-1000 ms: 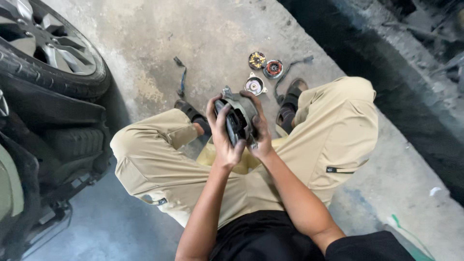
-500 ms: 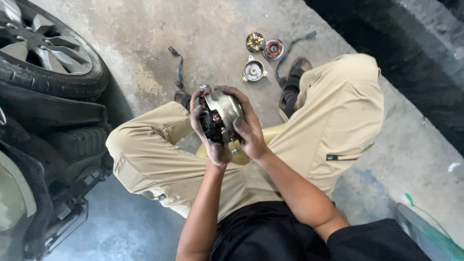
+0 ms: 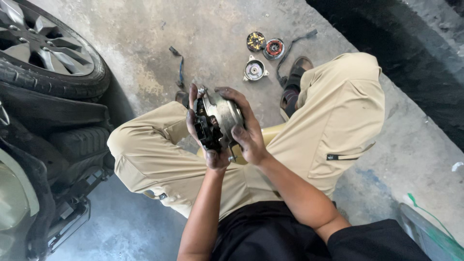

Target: The person sits on a low stool and handles several disassembled car parts, including alternator components and rotors. They pick up, rotate, and compare the parts by hand, examining the internal components and surfaces before placing them back on the floor.

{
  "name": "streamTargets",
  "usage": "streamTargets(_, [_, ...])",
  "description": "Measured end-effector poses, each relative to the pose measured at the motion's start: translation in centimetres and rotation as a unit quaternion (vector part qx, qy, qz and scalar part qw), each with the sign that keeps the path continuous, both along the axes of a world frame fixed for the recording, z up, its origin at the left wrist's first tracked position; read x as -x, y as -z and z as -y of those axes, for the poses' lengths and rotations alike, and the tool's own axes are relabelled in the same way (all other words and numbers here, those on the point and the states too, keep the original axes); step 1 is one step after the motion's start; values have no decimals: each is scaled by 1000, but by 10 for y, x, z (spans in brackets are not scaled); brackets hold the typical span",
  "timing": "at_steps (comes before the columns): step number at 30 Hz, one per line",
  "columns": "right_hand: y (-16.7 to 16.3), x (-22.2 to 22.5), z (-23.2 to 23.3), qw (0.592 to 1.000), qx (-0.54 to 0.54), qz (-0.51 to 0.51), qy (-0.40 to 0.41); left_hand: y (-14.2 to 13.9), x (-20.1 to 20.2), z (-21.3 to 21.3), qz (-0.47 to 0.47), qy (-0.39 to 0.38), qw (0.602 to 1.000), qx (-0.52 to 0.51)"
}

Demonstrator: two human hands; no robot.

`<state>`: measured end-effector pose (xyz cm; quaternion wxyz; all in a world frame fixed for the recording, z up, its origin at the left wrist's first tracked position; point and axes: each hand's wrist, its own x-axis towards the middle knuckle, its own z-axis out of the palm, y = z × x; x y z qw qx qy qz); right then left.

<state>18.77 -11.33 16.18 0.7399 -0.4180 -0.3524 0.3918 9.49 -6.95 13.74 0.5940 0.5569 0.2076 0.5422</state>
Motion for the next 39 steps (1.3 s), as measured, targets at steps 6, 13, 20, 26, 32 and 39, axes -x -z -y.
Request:
streamTargets(6, [-5,1,-1,1000,6,24,17,-8,-1,-2,-2,5,999,43])
streamTargets(13, [-6,2,-1,1000,-10,-20,2,-23,-2,-2,-41,-1,997,68])
streamTargets(20, [-5,3,-4,998,-7,-56,-6,-24,-7,-3,-66,-27,997,39])
streamTargets(26, [-4,3,-4,997,-3,-75,-21,-9,-4,-4,-75,-43,996,0])
streamTargets(32, [0,6,-5,989,-24,-141,-26,-1,6,-9,-161,-89,974,-130])
streamTargets(39, [3,11,-4,989,-45,-140,-14,-4,6,-12,-152,-78,975,-144])
